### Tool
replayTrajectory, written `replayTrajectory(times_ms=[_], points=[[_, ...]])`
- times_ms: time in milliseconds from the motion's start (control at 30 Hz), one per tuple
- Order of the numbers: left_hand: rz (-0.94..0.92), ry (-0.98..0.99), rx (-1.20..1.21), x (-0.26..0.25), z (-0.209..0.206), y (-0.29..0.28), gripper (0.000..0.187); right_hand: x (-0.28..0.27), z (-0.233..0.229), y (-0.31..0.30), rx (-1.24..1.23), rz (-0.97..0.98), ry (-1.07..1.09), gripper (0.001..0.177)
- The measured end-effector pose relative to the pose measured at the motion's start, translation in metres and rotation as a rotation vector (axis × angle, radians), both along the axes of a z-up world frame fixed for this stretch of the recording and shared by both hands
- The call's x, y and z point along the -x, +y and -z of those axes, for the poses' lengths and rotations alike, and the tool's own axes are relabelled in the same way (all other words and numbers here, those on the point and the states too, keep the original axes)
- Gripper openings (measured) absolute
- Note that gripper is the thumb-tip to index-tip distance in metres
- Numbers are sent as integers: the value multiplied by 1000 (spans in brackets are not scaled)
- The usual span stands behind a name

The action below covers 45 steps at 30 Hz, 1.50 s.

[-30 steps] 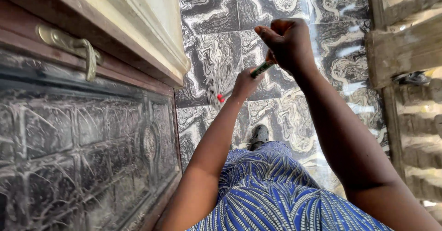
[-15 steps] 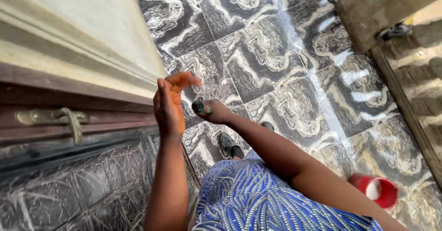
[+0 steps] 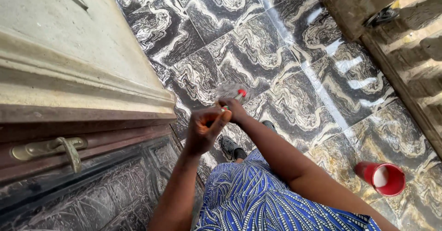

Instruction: The person dips a mop into a bucket of soapy water, wrings it out by hand, and then uses it to scrub the tiled balcony floor.

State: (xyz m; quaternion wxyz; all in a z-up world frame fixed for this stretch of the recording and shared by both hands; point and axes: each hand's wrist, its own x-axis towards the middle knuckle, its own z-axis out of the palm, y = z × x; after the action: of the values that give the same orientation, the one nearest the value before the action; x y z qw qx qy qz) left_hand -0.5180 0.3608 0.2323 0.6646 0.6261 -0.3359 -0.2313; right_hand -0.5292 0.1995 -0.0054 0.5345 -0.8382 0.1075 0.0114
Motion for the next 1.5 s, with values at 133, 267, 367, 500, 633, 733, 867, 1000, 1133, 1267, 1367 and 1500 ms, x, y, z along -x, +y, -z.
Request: replayTrajectory(times_ms=[133,267,367,500,633,733,867,1000,1133,1267,1367,1500], points=[[-46,87,-46,14,53,-21,50,16,33,-41,70,41,38,20],[-215,145,68,15,97,-56,50,15,63,-76,229,71,3,28],[-284,314,126,10,97,-70,43,10,72,-92,394,5,-78,13],[-346,182,-65,1,66,-73,35,0,66,-81,382,71,-73,18],[-309,-53,-144,-21,22,-79,41,-29,38,-66,223,149,-239,24],[-335,-109,-242,-30,-1,-98,42,-57,21,-68,205,142,-253,20],[-343,-201,-316,-49,-4,-136,41,-102,21,-105,204,49,-237,17],[-524,-211,-363,-77,31,-180,43,-151,41,-153,196,-54,-166,20],[-622,-100,-369,-113,55,-232,48,-194,56,-203,265,-106,-82,27],[-703,-29,-360,-136,27,-280,46,-213,39,-243,187,-110,-88,29],[-663,89,-364,-146,-5,-309,46,-209,8,-265,244,-154,-61,32],[-633,227,-297,-161,-46,-338,50,-191,-33,-296,286,-216,116,20]])
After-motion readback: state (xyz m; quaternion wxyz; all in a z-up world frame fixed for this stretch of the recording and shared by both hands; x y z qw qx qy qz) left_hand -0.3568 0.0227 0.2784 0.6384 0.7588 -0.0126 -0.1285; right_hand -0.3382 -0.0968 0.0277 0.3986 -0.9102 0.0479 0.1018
